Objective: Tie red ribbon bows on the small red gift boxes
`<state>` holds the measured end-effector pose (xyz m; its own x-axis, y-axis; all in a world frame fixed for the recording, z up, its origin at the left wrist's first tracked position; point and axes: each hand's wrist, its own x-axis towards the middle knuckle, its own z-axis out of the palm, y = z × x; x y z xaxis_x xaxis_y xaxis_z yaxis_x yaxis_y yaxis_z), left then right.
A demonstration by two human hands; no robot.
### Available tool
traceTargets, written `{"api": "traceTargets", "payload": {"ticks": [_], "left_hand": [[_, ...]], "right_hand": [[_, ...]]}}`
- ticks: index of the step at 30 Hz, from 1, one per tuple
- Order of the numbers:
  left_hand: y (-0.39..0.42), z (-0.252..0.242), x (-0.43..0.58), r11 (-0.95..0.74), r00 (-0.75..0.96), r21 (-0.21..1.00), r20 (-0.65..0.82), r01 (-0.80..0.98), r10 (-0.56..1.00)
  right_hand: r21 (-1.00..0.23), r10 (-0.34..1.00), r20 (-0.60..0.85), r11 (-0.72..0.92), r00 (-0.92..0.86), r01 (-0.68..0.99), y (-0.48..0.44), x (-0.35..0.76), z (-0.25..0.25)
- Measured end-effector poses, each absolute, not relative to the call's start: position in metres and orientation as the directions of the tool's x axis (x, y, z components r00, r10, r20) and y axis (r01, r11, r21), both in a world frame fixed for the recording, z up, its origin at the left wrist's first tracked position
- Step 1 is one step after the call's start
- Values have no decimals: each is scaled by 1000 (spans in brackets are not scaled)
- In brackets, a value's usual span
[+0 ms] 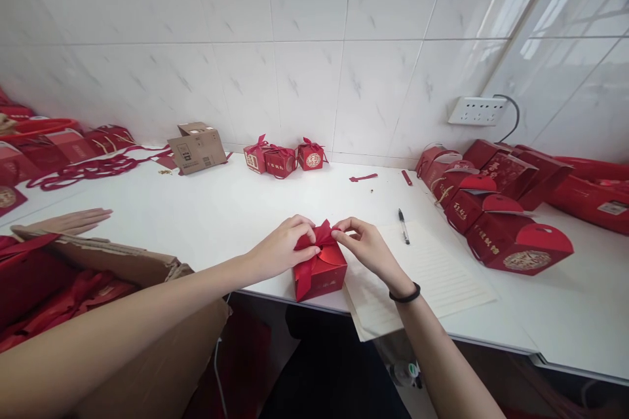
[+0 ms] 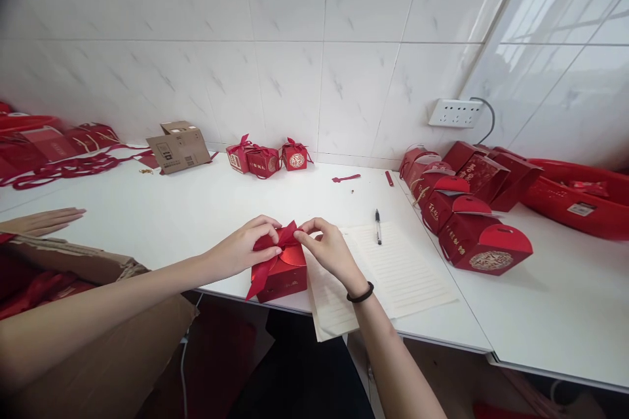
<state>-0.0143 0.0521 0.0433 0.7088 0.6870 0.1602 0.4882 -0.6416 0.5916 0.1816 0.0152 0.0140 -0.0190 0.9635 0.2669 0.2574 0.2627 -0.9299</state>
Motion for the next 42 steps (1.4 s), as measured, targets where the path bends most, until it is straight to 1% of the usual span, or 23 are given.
{"api": "traceTargets", "payload": {"ticks": [2,6,9,14,17,19,24,27,31,35,39,42], "left_hand": [[51,43,-14,-643,709,593,164,485,686],[51,43,-14,-659,726,586,165,473,668],[52,42,-14,-668,734,579,169,467,658],[53,43,-13,-677,740,586,183,446,647],[53,43,-12,-665,740,609,183,432,648],[53,43,-12,-658,737,623,186,423,650],[52,43,-11,-649,729,638,195,414,657],[51,42,-11,-655,730,635,204,409,653],[51,40,-12,-672,732,625,226,398,643],[53,38,-12,-702,742,603,256,378,619],[54,39,-11,-719,755,574,247,392,608],[54,40,-11,-724,755,562,245,401,608]], "right_hand": [[-950,967,255,253,-13,185,13,181,13],[-979,978,200,202,-65,29,11,181,12],[-982,979,188,188,-74,-8,11,180,12],[-982,980,180,183,-82,37,7,178,15],[-970,972,227,231,-62,67,5,178,17],[-954,961,274,275,-26,121,3,177,17],[-884,933,360,330,30,332,0,173,15],[-859,915,397,347,63,376,-1,168,15],[-795,862,497,407,97,450,0,163,14],[-732,814,574,461,90,501,-1,160,12],[-681,774,627,488,90,546,-4,157,12],[-636,759,648,499,56,589,-3,159,15]]}}
